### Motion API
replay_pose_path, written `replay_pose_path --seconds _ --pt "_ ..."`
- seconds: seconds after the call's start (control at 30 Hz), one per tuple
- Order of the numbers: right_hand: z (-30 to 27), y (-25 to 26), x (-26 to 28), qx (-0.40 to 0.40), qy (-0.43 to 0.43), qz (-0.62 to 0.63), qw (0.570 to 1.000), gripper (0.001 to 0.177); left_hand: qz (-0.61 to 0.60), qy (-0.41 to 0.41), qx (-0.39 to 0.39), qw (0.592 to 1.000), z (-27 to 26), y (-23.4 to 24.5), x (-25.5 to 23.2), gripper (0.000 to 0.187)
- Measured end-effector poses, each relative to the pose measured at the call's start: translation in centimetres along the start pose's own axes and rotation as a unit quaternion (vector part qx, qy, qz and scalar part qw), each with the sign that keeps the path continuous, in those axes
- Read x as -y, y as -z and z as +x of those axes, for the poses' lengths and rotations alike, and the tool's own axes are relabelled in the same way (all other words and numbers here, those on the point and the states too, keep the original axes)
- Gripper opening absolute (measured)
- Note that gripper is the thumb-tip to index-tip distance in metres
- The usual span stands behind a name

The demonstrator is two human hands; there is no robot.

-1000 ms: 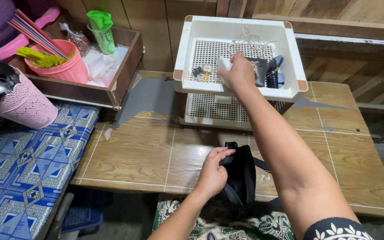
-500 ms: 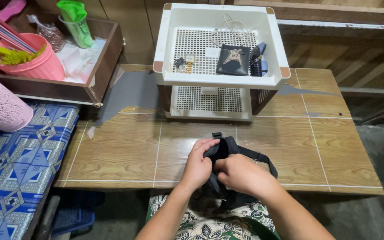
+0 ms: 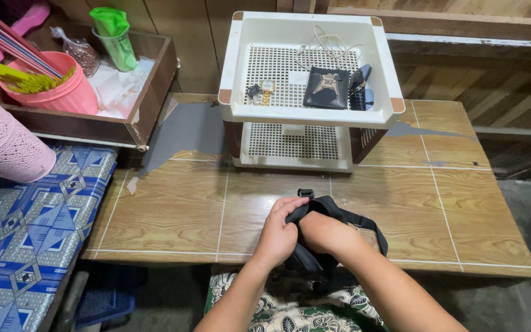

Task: The person packs a black shoulder bag with a white charger cable, a black wallet, and a small gold-colored item, then closes the bag. The person then unpacks the bag, removes the items, and repacks them again.

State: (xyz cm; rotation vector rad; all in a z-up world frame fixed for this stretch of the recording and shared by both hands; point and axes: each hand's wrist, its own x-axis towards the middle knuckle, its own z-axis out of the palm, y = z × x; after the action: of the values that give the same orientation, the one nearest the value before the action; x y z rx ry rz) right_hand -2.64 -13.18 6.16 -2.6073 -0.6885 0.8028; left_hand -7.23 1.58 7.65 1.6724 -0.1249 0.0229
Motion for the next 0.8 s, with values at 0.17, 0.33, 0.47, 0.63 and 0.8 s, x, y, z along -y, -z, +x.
replay_pose_path --seconds 0.17,0.33,0.47,0.63,0.8 --pt "-2.5 12.3 3.2 -0.050 0.079 0.022 0.995 0.022 0.001 -0.006 -0.013 1.000 0.1 0.4 0.0 0.067" --pt "6.3 19.9 5.6 -0.398 0.037 0.085 0.913 0.032 0.005 0.002 -0.012 1.000 0.1 0.1 -0.3 0.068" --pt "12.6 21.6 5.6 -0.375 -0.081 0.049 0.922 0.039 -0.022 0.019 -0.004 1.000 0.0 -0.1 -0.2 0.067" --pt "17.1 22.3 5.4 -0.282 -0.175 0.022 0.943 0.060 -0.013 0.013 0.001 1.000 0.1 0.0 -0.4 0.065" --pt "18.9 22.3 4.4 -0.264 -0.180 0.051 0.946 0.062 0.001 0.016 0.002 1.000 0.3 0.3 -0.4 0.066"
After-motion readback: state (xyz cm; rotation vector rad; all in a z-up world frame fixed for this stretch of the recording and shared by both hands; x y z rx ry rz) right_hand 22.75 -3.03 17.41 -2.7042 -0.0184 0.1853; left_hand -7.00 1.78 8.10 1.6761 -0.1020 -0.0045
